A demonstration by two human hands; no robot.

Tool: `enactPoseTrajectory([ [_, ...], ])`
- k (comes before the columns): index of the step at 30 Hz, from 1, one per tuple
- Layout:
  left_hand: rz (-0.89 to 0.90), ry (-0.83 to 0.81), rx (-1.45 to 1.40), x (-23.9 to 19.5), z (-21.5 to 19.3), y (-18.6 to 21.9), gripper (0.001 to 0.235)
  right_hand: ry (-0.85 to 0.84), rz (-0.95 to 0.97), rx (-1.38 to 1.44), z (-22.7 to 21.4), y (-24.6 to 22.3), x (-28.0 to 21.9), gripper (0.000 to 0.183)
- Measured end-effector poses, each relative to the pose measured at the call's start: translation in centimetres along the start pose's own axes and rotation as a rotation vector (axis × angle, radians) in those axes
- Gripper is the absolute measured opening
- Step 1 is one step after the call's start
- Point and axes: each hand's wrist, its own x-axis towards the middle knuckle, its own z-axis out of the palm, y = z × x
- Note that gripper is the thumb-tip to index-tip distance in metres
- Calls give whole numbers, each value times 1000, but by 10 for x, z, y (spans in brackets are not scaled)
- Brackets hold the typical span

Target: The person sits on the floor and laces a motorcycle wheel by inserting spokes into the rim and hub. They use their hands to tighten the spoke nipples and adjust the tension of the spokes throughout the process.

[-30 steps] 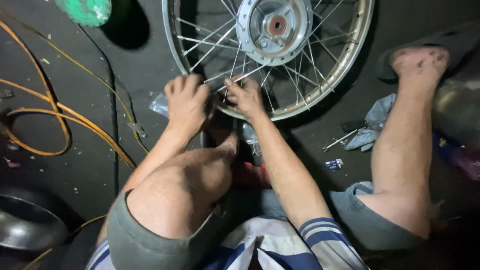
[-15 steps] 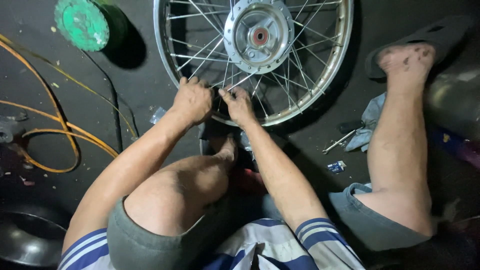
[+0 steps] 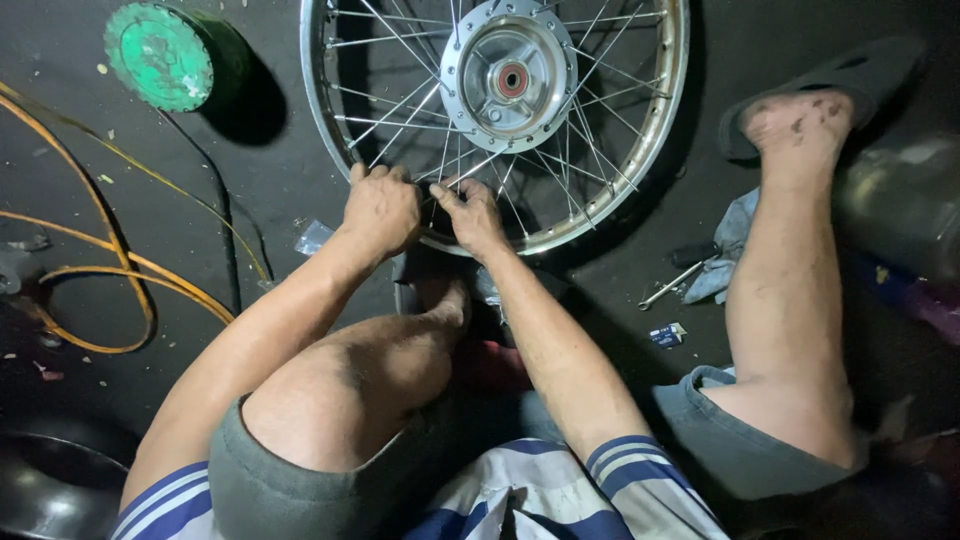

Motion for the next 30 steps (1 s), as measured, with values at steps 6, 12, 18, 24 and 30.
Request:
enactPoseTrajectory([
  [6,17,43,7,-6,-11,5,23,36,-48,82,-3,-11,-4,25],
  [12,41,81,33,-4,-10,1,21,147,39,26,14,18,14,36],
  [18,-34,17,-22,4,0,7,18,174,-80,-25,5,2,3,27],
  [24,-69,44,-43,0,-21,9,17,193,-143,75,2,0,1,26],
  [30,44,18,-76,10,11,-8,18,175,-141,40,-8,-2,0,26],
])
